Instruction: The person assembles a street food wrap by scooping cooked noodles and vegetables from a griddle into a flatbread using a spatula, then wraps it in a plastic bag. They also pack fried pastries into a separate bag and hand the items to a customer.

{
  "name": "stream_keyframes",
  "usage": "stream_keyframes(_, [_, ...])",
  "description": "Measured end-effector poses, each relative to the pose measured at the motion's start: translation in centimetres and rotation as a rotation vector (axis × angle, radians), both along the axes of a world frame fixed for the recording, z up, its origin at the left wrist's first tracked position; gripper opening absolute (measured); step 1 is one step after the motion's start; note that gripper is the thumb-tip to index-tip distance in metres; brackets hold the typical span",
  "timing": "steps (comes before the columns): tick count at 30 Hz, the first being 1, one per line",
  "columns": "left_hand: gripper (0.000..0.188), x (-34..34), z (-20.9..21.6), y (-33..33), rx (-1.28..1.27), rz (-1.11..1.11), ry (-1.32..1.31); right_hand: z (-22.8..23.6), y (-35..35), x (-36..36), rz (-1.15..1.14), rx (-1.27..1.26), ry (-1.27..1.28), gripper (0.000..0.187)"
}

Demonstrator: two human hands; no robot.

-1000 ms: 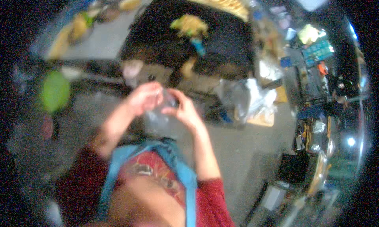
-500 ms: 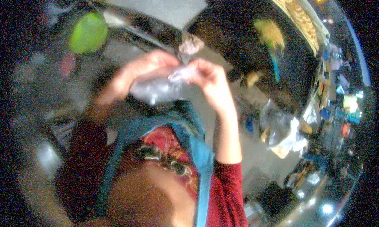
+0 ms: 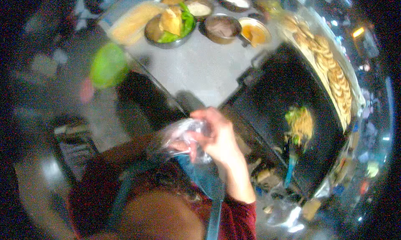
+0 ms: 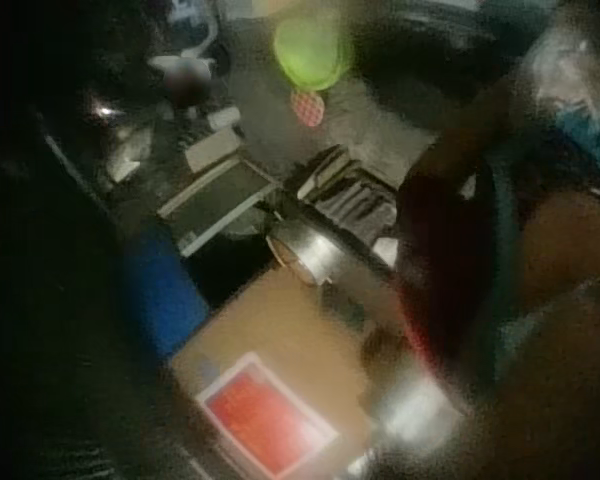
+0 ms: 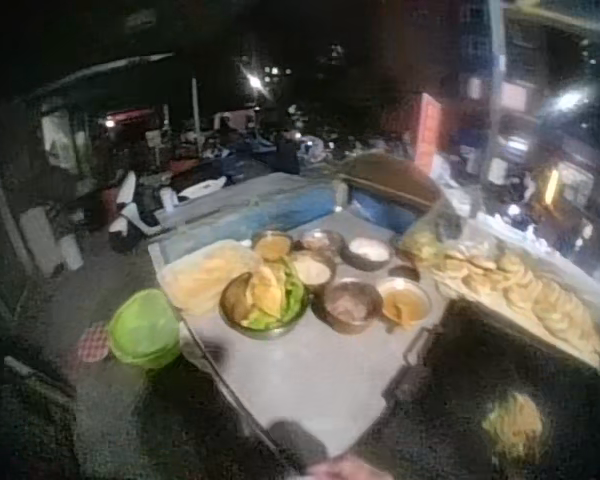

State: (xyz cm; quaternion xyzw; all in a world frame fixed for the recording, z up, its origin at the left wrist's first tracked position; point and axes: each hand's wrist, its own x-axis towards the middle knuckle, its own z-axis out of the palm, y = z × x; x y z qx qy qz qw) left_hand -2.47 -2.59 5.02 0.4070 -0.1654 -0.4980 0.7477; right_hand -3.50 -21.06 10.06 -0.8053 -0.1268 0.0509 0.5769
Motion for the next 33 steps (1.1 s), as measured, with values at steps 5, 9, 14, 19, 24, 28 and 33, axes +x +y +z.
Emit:
stream_keyframes(5, [0.028,4.6,-1.1,5.2,-0.052,0.354,0.013,-0.1,2.2,11.1,-0.159,0.175,0.025,0.032])
stream_keyframes(9, [0.02,8.8,-0.5,10.1,-0.019,0.565,-0.029,-2.8,7.5,22.5,-0.158,0.12,-0.038,0.035])
stream_keyframes(14, [0.03,15.0,0.4,16.3,0.133,0.641,-0.163,-5.1,13.8,32.3,-0.422,-0.304,-0.271,0.063])
stream_keyframes(19, [0.037,19.4,-0.1,21.0,0.04,0.662,0.123,-4.8,16.1,35.3,-0.469,-0.81,-0.444,0.088])
stream_keyframes(24, [0.047,21.8,-3.0,23.5,-0.076,0.572,0.13,-4.3,17.6,37.1,-0.477,-0.976,-0.316,0.097])
stream_keyframes(28, [0.055,24.7,-5.2,24.4,-0.35,0.393,0.224,-4.4,18.5,37.1,-0.485,-0.938,-0.338,0.099])
stream_keyframes(33, [0.043,25.6,-5.5,25.3,-0.17,0.443,0.208,-5.4,19.1,35.8,-0.484,-0.75,-0.436,0.101])
